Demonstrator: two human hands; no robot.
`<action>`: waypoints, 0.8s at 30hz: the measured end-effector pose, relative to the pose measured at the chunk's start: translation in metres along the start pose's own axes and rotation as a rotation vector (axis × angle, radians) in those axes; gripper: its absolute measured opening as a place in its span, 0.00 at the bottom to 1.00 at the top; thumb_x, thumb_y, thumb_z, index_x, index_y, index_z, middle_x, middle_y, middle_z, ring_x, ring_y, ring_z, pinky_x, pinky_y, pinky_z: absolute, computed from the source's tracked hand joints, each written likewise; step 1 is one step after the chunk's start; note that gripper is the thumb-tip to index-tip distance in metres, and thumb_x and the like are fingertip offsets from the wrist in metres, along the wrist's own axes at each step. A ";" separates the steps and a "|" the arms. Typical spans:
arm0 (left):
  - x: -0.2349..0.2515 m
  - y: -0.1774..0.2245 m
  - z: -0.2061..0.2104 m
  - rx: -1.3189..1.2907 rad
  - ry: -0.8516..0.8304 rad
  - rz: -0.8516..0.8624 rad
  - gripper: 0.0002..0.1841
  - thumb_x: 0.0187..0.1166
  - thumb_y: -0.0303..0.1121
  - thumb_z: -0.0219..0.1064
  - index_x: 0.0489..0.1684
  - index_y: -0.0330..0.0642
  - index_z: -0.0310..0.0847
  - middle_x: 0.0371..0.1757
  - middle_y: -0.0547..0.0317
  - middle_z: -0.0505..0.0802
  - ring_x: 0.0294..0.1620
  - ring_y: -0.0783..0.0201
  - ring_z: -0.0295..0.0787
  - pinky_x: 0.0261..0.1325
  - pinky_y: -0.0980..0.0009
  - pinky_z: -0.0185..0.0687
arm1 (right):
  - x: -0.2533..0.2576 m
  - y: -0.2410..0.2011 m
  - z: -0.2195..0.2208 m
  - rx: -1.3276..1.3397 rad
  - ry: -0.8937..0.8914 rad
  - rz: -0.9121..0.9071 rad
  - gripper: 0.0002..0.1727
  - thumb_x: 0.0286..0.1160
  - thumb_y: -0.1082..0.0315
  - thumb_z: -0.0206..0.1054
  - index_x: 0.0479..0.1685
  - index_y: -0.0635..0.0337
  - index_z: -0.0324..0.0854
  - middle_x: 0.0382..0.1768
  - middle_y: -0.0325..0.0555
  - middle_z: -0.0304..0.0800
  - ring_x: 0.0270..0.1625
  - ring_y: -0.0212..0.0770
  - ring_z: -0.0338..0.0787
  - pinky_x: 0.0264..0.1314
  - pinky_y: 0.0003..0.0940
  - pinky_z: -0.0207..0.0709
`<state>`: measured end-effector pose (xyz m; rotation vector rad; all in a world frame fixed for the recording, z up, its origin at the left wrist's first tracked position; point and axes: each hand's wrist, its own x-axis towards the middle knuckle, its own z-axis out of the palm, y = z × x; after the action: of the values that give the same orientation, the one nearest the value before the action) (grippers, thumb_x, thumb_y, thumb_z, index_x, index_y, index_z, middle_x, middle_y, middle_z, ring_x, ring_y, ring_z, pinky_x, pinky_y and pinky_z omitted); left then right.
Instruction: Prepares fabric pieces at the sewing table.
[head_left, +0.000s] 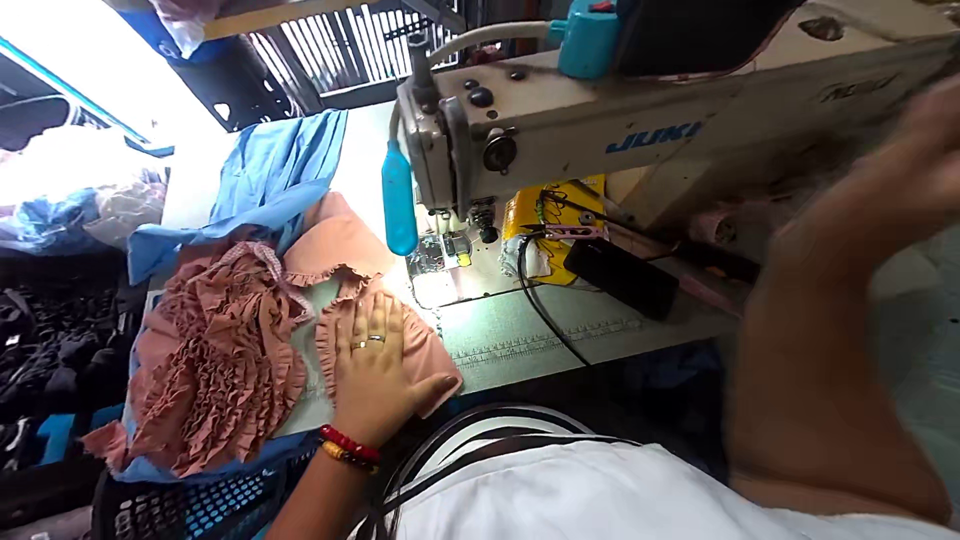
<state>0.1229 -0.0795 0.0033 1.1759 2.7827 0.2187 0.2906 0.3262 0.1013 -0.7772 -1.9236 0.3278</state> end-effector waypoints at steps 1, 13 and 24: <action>-0.004 0.007 0.001 -0.005 -0.005 -0.030 0.70 0.56 0.89 0.46 0.90 0.30 0.57 0.92 0.35 0.62 0.94 0.33 0.48 0.88 0.26 0.33 | -0.031 -0.029 0.008 -0.045 -0.220 -0.090 0.21 0.93 0.61 0.52 0.57 0.75 0.77 0.51 0.57 0.86 0.55 0.42 0.87 0.63 0.38 0.81; -0.017 0.037 0.006 -0.019 -0.078 -0.124 0.63 0.69 0.84 0.39 0.94 0.34 0.47 0.96 0.37 0.50 0.97 0.36 0.34 0.89 0.28 0.24 | -0.090 -0.077 0.073 -0.281 -0.770 -0.391 0.19 0.80 0.82 0.55 0.69 0.77 0.76 0.59 0.80 0.84 0.68 0.81 0.80 0.67 0.74 0.72; -0.017 0.037 0.005 0.031 -0.093 -0.109 0.64 0.70 0.84 0.38 0.95 0.33 0.46 0.96 0.37 0.49 0.97 0.37 0.30 0.89 0.27 0.18 | -0.190 -0.150 0.083 -0.203 -0.932 -0.515 0.12 0.83 0.64 0.64 0.38 0.66 0.83 0.28 0.58 0.86 0.31 0.60 0.91 0.25 0.51 0.81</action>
<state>0.1619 -0.0661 0.0059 1.0101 2.7675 0.1089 0.2182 0.0985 0.0093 -0.2037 -2.9776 0.1793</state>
